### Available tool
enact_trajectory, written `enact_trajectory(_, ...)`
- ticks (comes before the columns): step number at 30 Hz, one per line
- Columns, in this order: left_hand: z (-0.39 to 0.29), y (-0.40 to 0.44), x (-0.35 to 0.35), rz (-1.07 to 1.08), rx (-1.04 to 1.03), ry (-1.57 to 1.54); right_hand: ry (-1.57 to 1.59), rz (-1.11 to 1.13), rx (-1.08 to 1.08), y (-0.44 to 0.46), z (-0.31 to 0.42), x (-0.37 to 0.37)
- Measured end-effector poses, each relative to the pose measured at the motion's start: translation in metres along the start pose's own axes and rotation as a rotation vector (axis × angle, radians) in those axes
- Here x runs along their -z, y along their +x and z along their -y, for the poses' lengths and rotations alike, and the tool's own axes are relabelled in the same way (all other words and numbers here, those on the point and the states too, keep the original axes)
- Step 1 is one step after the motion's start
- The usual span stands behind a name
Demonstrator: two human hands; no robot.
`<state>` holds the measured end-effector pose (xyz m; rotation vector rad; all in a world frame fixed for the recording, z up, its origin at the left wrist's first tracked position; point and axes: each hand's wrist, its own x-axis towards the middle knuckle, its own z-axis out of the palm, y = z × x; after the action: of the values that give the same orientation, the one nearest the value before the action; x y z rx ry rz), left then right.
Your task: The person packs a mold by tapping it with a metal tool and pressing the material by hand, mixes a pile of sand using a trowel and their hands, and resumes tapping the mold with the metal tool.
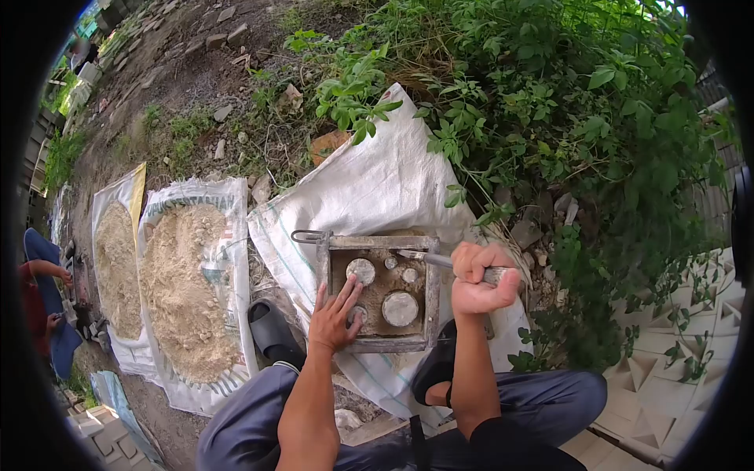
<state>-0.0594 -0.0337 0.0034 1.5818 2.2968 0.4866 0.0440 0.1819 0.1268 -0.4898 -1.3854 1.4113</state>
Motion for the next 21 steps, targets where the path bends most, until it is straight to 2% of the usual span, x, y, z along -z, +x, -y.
enact_trajectory(3, 0.001, 0.003, 0.001, -0.021, -0.011, 0.002, -0.079, 0.123, 0.053, 0.008, -0.003, -0.005)
enact_trajectory(5, 0.001, 0.001, -0.001, -0.062, -0.028, -0.026, -0.095, 0.077, -0.032, 0.018, 0.014, -0.009)
enact_trajectory(7, 0.001, 0.001, -0.001, -0.028, -0.005, 0.006, 0.03, 0.029, -0.027, 0.015, 0.029, -0.01)
enact_trajectory(9, 0.0, 0.001, 0.002, -0.015, -0.005, -0.01, 0.089, -0.038, 0.121, 0.008, 0.026, -0.009)
enact_trajectory(10, 0.0, 0.002, 0.002, -0.023, -0.012, -0.013, 0.022, 0.03, 0.019, 0.003, -0.004, -0.003)
enact_trajectory(11, -0.001, 0.0, 0.004, -0.03, -0.015, -0.016, -0.039, 0.113, 0.005, 0.005, -0.02, -0.001)
enact_trajectory(14, -0.001, -0.004, 0.003, -0.004, -0.015, 0.002, -0.131, 0.122, -0.07, 0.022, 0.005, -0.012)
enact_trajectory(16, 0.001, 0.001, 0.003, -0.032, -0.018, -0.014, 0.001, -0.042, -0.005, 0.02, 0.026, -0.017)
enact_trajectory(17, 0.001, -0.001, 0.001, -0.023, -0.012, -0.012, 0.003, -0.044, -0.016, 0.01, 0.015, -0.013)
enact_trajectory(21, 0.0, 0.005, 0.003, -0.065, -0.023, -0.013, -0.128, 0.115, 0.098, 0.014, -0.01, -0.011)
